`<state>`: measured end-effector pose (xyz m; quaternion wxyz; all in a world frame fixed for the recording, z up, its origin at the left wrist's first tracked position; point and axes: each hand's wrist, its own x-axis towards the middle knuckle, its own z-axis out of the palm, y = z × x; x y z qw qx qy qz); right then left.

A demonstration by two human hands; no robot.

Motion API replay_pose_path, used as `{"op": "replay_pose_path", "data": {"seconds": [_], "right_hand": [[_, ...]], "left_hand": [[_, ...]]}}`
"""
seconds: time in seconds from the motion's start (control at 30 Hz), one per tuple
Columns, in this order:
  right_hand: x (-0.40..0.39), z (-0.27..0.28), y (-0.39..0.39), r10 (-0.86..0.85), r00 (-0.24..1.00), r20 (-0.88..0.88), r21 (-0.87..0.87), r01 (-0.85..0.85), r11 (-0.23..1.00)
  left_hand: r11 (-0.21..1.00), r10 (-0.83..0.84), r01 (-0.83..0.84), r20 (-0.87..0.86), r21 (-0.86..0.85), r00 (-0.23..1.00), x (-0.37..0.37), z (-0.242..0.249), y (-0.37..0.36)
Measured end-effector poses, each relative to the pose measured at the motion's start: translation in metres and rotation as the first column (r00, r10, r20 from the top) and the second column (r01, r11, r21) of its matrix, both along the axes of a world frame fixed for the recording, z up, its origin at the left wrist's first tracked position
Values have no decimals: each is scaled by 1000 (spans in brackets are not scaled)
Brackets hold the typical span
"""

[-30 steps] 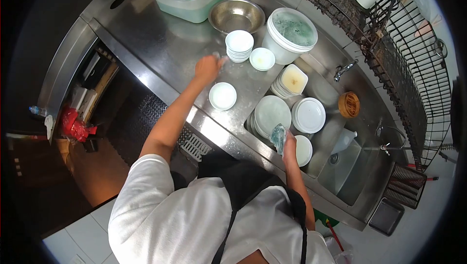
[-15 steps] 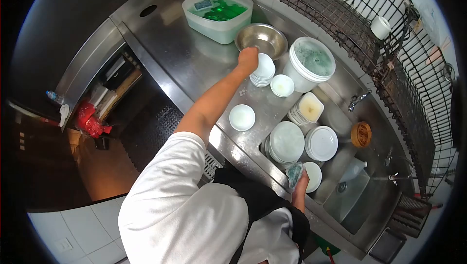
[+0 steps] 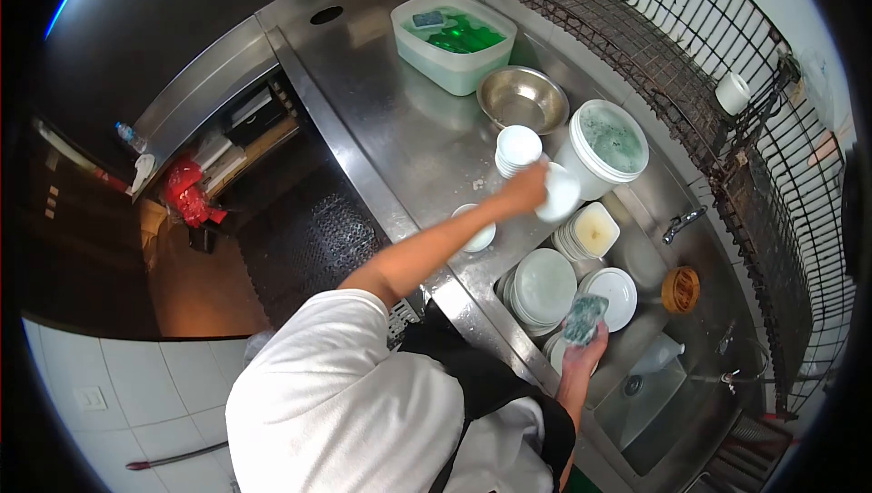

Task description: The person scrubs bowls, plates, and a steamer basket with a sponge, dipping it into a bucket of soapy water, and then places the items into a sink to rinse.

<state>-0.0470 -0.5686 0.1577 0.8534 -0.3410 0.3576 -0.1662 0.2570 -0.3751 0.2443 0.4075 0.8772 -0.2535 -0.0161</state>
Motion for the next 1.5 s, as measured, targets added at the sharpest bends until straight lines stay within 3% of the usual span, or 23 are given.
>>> {"op": "replay_pose_path", "data": {"seconds": [0.03, 0.07, 0.13, 0.2, 0.27, 0.3, 0.37, 0.47, 0.53, 0.57, 0.67, 0.73, 0.8, 0.87, 0.93, 1.07, 1.13, 1.23, 1.33, 1.37, 1.4, 1.47, 1.5], "right_hand": [[9, 0, -5, 77, 997, 24, -38, -76, 996], [23, 3, -1, 74, 995, -62, -428, -93, 899], [50, 11, 11, -22, 984, -178, -940, -164, 298], [58, 13, 11, -6, 980, -198, -977, -197, -82], [55, 1, 6, -10, 957, -291, -877, -271, -397], [48, 20, 7, -8, 925, -381, -792, -331, -513], [55, 24, -9, -43, 908, -417, -760, -374, -532], [67, 16, -10, -40, 888, -458, -805, -433, -404], [71, 7, -15, 67, 806, -587, -779, -541, -318], [71, 19, -19, 78, 762, -642, -643, -482, -595], [85, 38, -23, -55, 859, -510, -635, -419, -649], [95, 36, -5, 35, 955, -293, -831, -237, -504], [91, 40, -10, 250, 818, -518, -776, -327, -539], [89, 63, -22, 279, 716, -640, -587, -222, -778], [93, 68, -26, 182, 842, -507, -526, -135, -840], [107, 50, -2, 231, 893, -387, -898, -309, -313], [102, 66, 6, 290, 792, -537, -822, -415, -390], [91, 107, -7, 374, 708, -599, -705, -245, -666], [90, 113, -28, 351, 905, -241, -793, 24, -609], [94, 110, -27, 317, 926, -206, -865, -21, -501], [99, 99, -24, 433, 895, -105, -994, -104, -27], [115, 75, -16, 447, 869, 212, -531, -282, 799], [120, 72, -15, 403, 851, 337, -371, -274, 887]], "left_hand": [[982, 50, 5, -282, 191, 958, -22, -12, -27], [988, -71, 58, 88, 141, 994, -41, -70, -50], [969, -228, 215, 103, 122, 968, -92, -67, -70], [974, -177, 206, -248, 98, 952, -131, -31, -81], [969, -230, 210, -156, -134, 961, -132, -128, -117], [950, -272, 173, -422, -260, 865, -138, -113, -109], [888, -407, -4, -789, -460, 460, -158, -63, -83], [808, -400, -240, -801, -537, 446, -172, -94, -107], [844, -430, -164, -826, -511, 366, -148, -85, -96], [847, -445, -147, -832, -511, 331, -140, -87, -89], [822, -431, -208, -818, -529, 381, -150, -78, -85], [802, -382, -292, -823, -522, 421, -153, -77, -101], [838, -339, -250, -822, -485, 457, -135, -83, -91], [827, -355, -271, -832, -492, 427, -133, -82, -76], [798, -425, -303, -843, -521, 331, -139, -79, -75], [771, -307, -367, -809, -520, 501, -138, -80, -93], [713, -221, -446, -778, -540, 588, -118, -105, -96], [743, -66, -545, -852, -389, 519, -117, -96, -81], [841, -171, -357, -826, -406, 537, -114, -79, -69], [846, -257, -259, -781, -466, 569, -117, -77, -68], [854, -283, -202, -754, -479, 592, -126, -74, -71], [865, -338, -79, -692, -496, 638, -140, -60, -79], [872, -329, -78, -697, -484, 637, -143, -50, -80]]}}
